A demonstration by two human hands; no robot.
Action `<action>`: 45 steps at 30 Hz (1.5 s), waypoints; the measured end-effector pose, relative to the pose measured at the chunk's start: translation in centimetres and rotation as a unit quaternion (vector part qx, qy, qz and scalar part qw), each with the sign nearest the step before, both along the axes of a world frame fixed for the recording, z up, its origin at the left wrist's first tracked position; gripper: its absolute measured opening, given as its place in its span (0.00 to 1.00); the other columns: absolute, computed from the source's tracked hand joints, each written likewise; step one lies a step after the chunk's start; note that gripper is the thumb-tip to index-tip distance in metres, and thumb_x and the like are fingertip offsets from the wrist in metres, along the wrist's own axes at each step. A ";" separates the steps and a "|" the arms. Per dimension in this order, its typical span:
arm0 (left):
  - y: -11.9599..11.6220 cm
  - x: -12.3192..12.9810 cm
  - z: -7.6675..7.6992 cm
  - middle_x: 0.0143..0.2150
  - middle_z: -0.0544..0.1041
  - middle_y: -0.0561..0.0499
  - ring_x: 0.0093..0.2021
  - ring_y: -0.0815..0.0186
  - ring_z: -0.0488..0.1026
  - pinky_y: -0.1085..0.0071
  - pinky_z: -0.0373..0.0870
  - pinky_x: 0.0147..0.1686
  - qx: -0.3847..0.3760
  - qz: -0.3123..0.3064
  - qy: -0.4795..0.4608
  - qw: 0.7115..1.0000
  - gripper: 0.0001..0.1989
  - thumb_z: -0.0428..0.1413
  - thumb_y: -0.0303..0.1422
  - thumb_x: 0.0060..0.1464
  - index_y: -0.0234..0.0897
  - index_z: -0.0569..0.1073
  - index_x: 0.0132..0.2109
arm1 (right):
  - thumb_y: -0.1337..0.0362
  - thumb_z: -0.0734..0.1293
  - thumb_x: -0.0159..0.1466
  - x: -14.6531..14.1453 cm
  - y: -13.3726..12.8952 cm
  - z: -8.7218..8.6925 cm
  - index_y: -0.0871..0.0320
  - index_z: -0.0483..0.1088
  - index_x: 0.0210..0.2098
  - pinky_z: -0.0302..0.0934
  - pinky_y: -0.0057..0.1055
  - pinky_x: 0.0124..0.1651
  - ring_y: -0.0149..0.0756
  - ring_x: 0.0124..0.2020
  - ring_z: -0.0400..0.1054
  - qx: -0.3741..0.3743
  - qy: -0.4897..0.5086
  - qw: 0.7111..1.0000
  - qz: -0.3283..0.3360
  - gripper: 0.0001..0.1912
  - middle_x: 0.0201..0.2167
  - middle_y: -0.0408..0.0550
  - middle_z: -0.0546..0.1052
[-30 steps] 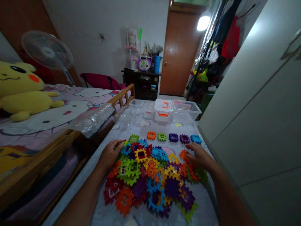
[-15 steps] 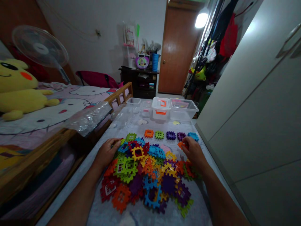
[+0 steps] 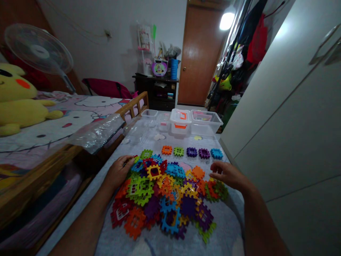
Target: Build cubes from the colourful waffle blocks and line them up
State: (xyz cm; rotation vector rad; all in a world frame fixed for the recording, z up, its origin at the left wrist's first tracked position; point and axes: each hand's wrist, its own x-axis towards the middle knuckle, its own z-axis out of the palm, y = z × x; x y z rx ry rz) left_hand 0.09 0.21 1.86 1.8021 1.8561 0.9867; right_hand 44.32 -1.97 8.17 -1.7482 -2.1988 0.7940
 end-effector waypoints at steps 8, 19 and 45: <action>0.0 -0.2 -0.2 0.45 0.77 0.45 0.48 0.56 0.72 0.63 0.66 0.52 0.001 -0.001 0.008 1.000 0.26 0.47 0.52 0.54 0.36 0.76 0.43 | 0.61 0.69 0.52 0.2 -1.8 2.1 0.58 0.69 0.43 0.63 0.34 0.42 0.41 0.40 0.68 -0.075 -0.073 0.994 0.016 0.19 0.40 0.51 0.73; 0.1 -0.4 -0.6 0.47 0.76 0.45 0.48 0.56 0.72 0.63 0.65 0.53 -0.003 -0.004 0.010 1.000 0.27 0.46 0.52 0.55 0.36 0.76 0.46 | 0.65 0.69 0.52 -1.1 -5.6 0.3 0.56 0.69 0.46 0.59 0.38 0.51 0.44 0.47 0.63 0.006 -0.105 0.994 0.042 0.21 0.45 0.52 0.69; -0.1 -0.1 0.1 0.46 0.78 0.45 0.47 0.55 0.73 0.63 0.68 0.51 0.006 -0.002 0.017 1.000 0.26 0.47 0.52 0.54 0.36 0.77 0.43 | 0.59 0.63 0.58 0.6 -5.2 -3.4 0.56 0.67 0.51 0.54 0.47 0.60 0.48 0.56 0.60 0.142 0.034 0.989 -0.031 0.22 0.53 0.55 0.69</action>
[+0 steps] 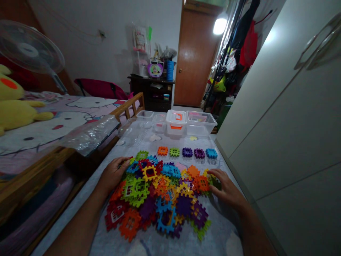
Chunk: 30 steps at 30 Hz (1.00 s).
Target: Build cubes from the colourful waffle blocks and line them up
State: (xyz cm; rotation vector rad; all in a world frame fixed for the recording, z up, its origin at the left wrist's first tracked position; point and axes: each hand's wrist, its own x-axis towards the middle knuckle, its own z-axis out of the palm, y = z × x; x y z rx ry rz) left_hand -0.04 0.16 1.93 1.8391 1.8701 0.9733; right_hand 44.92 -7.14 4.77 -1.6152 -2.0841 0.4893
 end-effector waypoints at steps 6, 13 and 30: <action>0.1 -0.2 -0.3 0.46 0.78 0.45 0.48 0.56 0.73 0.63 0.67 0.51 -0.004 -0.003 0.000 1.000 0.26 0.47 0.52 0.54 0.36 0.76 0.44 | 0.56 0.67 0.58 -0.9 -0.3 -0.3 0.53 0.65 0.56 0.48 0.50 0.63 0.50 0.61 0.54 -0.024 -0.034 0.998 0.041 0.27 0.58 0.54 0.66; 0.2 -0.2 -0.4 0.47 0.77 0.43 0.48 0.55 0.72 0.62 0.66 0.53 -0.012 0.002 -0.004 1.000 0.27 0.47 0.53 0.53 0.36 0.76 0.45 | 0.56 0.66 0.60 -2.2 -0.1 -0.4 0.52 0.66 0.53 0.49 0.52 0.60 0.50 0.58 0.58 0.042 0.026 0.999 0.022 0.22 0.52 0.54 0.70; 0.0 0.1 0.1 0.45 0.78 0.45 0.48 0.55 0.73 0.63 0.67 0.52 -0.004 -0.007 -0.010 1.000 0.26 0.47 0.53 0.53 0.37 0.76 0.44 | 0.58 0.55 0.67 -5.3 0.7 0.2 0.53 0.68 0.45 0.48 0.49 0.57 0.46 0.52 0.59 0.105 0.002 0.994 -0.004 0.13 0.47 0.51 0.71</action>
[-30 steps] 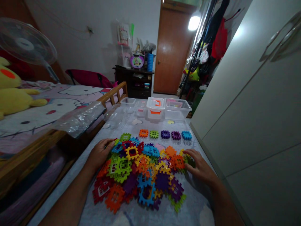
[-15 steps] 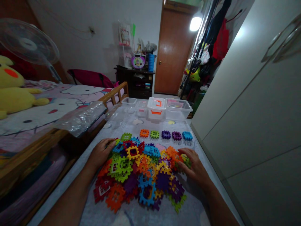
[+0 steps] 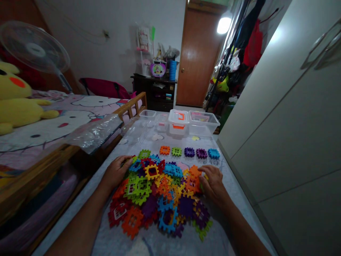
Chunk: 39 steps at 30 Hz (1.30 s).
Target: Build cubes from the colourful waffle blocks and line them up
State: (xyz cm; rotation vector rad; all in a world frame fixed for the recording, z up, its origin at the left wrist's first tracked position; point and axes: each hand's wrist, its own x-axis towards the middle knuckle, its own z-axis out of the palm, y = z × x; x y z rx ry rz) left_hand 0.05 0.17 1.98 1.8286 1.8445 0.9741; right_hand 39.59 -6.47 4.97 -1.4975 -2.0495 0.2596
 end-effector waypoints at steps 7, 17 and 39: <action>0.0 0.1 0.2 0.45 0.77 0.45 0.47 0.55 0.73 0.63 0.67 0.51 -0.005 0.008 0.012 1.000 0.27 0.47 0.52 0.52 0.36 0.76 0.44 | 0.55 0.64 0.59 5.0 -0.5 0.0 0.53 0.68 0.48 0.51 0.48 0.58 0.50 0.56 0.57 -0.072 -0.027 0.997 -0.030 0.18 0.53 0.52 0.68; 0.0 -0.1 -0.1 0.46 0.77 0.44 0.47 0.56 0.73 0.64 0.68 0.51 -0.002 0.006 0.011 1.000 0.27 0.47 0.53 0.53 0.36 0.76 0.43 | 0.61 0.71 0.52 2.6 -0.9 -0.2 0.54 0.70 0.49 0.45 0.51 0.61 0.50 0.56 0.58 -0.133 -0.078 0.988 0.027 0.24 0.51 0.52 0.72; 0.4 -0.4 -0.5 0.46 0.78 0.44 0.47 0.55 0.73 0.62 0.68 0.51 -0.002 -0.002 0.007 1.000 0.27 0.48 0.53 0.52 0.35 0.76 0.44 | 0.50 0.63 0.59 4.9 0.0 -0.6 0.57 0.67 0.43 0.61 0.32 0.32 0.38 0.29 0.68 -0.084 0.254 0.948 -0.170 0.19 0.31 0.47 0.74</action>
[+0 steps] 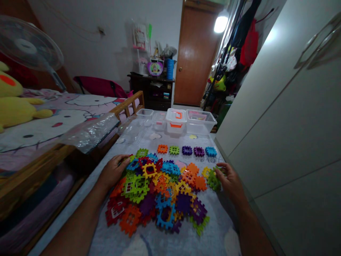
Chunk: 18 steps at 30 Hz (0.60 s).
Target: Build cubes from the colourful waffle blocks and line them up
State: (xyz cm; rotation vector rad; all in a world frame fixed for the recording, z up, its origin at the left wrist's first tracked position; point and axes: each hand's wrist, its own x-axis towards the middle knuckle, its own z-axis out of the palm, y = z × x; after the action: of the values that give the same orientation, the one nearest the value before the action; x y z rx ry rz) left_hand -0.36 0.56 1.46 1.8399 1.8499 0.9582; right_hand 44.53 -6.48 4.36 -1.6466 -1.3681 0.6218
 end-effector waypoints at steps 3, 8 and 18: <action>0.1 0.0 -0.1 0.46 0.78 0.44 0.48 0.55 0.73 0.62 0.68 0.51 0.002 0.001 0.005 1.000 0.27 0.48 0.52 0.52 0.35 0.76 0.44 | 0.52 0.62 0.60 0.3 -0.1 0.0 0.56 0.69 0.38 0.60 0.33 0.35 0.40 0.32 0.69 -0.009 -0.085 0.996 0.008 0.15 0.33 0.48 0.75; 0.1 -0.1 -0.2 0.46 0.77 0.43 0.48 0.54 0.73 0.61 0.67 0.51 0.001 -0.001 0.007 1.000 0.27 0.47 0.53 0.52 0.34 0.76 0.44 | 0.55 0.61 0.59 0.1 0.1 -0.6 0.54 0.71 0.35 0.58 0.38 0.39 0.45 0.38 0.69 -0.048 -0.227 0.973 0.018 0.12 0.34 0.49 0.76; -0.2 0.2 0.3 0.47 0.77 0.43 0.48 0.55 0.73 0.63 0.67 0.52 -0.014 0.007 0.007 1.000 0.28 0.47 0.53 0.52 0.35 0.76 0.45 | 0.54 0.67 0.55 1.6 -0.4 -1.0 0.56 0.71 0.39 0.60 0.39 0.47 0.44 0.43 0.66 -0.029 -0.277 0.957 0.081 0.16 0.40 0.52 0.72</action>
State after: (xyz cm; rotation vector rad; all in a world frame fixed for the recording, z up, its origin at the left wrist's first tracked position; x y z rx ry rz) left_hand -0.17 0.40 1.74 1.8243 1.8785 0.9216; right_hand 46.13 -6.90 3.35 -1.8495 -1.9160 0.2959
